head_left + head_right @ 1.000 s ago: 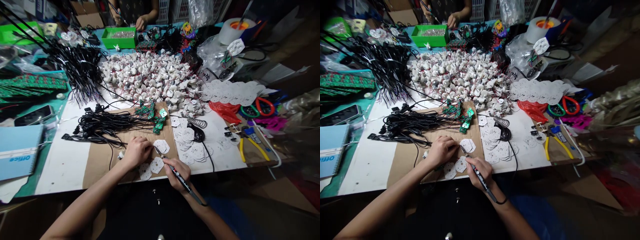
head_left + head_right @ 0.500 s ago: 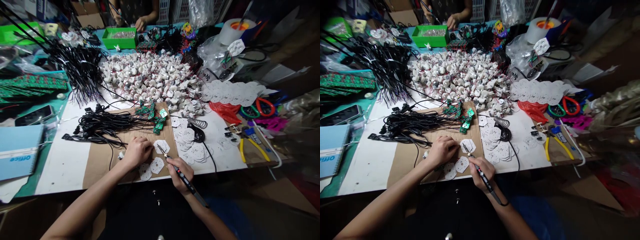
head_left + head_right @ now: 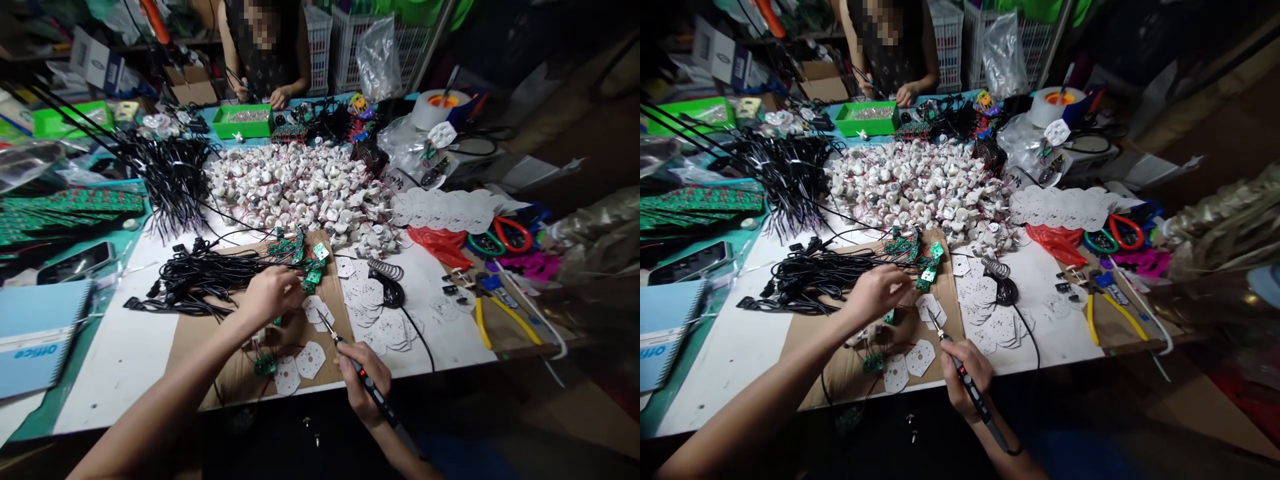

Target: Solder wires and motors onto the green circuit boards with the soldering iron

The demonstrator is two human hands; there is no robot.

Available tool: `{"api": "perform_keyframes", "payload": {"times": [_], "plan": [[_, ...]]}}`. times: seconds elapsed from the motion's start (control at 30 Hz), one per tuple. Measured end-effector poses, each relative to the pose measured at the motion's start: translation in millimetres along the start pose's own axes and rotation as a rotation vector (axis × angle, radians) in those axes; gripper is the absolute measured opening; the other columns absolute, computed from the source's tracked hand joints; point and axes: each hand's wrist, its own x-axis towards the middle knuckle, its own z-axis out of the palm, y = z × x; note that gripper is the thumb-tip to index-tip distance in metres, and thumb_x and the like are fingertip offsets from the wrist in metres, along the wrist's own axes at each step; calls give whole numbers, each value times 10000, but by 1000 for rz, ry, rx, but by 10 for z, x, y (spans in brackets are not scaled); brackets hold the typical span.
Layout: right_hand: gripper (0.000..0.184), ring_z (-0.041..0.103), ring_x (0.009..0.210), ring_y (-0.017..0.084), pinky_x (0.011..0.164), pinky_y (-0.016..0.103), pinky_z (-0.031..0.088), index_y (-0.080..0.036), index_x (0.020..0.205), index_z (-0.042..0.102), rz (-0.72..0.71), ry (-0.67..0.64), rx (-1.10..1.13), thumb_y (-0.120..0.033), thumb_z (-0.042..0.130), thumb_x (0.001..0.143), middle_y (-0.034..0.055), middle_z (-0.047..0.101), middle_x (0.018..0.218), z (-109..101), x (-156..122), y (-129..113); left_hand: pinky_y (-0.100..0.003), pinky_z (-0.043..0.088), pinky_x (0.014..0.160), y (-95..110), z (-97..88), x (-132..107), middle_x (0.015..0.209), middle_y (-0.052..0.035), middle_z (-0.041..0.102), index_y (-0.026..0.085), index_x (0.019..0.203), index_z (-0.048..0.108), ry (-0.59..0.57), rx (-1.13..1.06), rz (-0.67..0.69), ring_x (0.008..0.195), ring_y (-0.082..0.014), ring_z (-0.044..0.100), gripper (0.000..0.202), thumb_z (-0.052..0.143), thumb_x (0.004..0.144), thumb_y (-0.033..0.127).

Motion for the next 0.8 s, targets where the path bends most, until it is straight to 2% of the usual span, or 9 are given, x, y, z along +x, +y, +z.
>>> {"api": "perform_keyframes", "payload": {"times": [0.07,0.13,0.23,0.3,0.43,0.53,0.67,0.8], "plan": [[250,715,703,163,642,283,582,-228,1144,714,-4,-5,0,-109,594,959,20,724,830,0,-7,9,-278,435,689,-45,-141,378,858,-63,749,215,882,821,86,5,-44,774,-189,656,206,651,933,320],[251,712,712,163,647,282,580,-226,1147,712,-11,-10,1,-108,594,959,23,724,831,0,-11,16,-291,448,714,-101,-225,822,876,-87,771,197,888,833,135,38,-162,789,-210,671,263,633,942,360],[259,702,697,158,638,279,575,-227,1152,708,-15,7,14,-106,581,961,20,720,818,5,-14,17,-320,473,769,-174,-211,1393,853,-141,771,150,874,840,102,104,-390,856,-268,697,355,607,954,405],[259,700,690,158,632,277,572,-231,1147,708,2,25,9,-107,575,963,17,717,811,8,-16,12,-314,487,803,-197,-142,1609,905,-141,772,149,957,842,89,67,-411,912,-273,705,335,624,942,402],[264,713,693,161,633,278,579,-241,1137,706,17,33,7,-102,574,955,14,731,830,13,-9,-3,-308,509,863,-183,-24,1708,1084,-121,729,187,1032,825,179,46,-333,1021,-270,683,299,700,869,404],[268,720,689,157,626,267,578,-239,1135,708,0,33,18,-100,574,949,16,740,838,18,11,-8,-311,511,875,-160,7,1723,1109,-107,693,212,1012,821,196,81,-305,1060,-273,663,271,718,838,393],[259,710,671,161,617,271,574,-235,1121,713,-2,48,19,-106,571,947,19,737,808,31,35,0,-293,491,784,-152,43,1826,993,-95,711,189,891,831,162,-10,-304,941,-248,670,235,754,799,390],[259,715,687,174,629,286,582,-236,1118,712,3,50,14,-102,569,949,23,741,807,33,37,-5,-286,437,686,-174,49,1884,724,-42,697,185,753,798,159,-174,-338,745,-206,640,129,788,735,312]]}}
